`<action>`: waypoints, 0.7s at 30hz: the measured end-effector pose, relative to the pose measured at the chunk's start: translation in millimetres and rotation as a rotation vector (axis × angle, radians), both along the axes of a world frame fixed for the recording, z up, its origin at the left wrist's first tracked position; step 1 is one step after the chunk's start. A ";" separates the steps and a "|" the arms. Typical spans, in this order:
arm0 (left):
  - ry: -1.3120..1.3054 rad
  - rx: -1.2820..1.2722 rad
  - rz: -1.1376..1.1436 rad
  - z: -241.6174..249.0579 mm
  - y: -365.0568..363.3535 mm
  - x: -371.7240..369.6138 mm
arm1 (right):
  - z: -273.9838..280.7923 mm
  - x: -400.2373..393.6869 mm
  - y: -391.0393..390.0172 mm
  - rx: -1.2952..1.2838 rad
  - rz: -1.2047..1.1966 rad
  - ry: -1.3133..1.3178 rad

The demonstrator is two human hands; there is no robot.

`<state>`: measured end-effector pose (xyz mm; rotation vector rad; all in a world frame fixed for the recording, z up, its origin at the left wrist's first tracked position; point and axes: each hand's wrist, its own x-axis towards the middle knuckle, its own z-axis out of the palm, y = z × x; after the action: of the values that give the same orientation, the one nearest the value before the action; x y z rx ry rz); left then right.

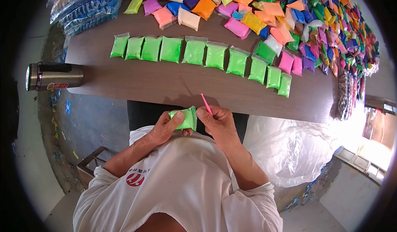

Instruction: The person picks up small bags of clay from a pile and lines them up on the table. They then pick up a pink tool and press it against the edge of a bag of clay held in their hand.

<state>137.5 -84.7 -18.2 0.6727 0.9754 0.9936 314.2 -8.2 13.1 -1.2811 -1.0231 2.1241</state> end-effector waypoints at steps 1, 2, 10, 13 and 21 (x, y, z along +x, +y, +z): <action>0.003 0.002 0.000 0.2 0.1 0.0 | 0.1 0.1 0.3 -0.009 -0.002 0.007; 0.005 0.003 0.000 0.3 0.1 0.0 | 0.1 0.3 0.8 -0.018 -0.005 0.015; 0.017 0.015 -0.049 -4.3 -0.1 -2.6 | -0.1 1.5 1.9 -0.041 0.006 0.050; -0.005 0.004 0.013 0.6 0.9 1.1 | -1.3 1.7 1.0 -0.009 0.024 0.032; -0.005 -0.037 0.039 -1.9 0.5 1.1 | 0.3 0.8 -4.3 0.213 0.110 -0.102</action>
<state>138.6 -84.2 -20.1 0.6221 1.0029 1.0088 315.0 -12.5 13.4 -1.2652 -1.3523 1.9811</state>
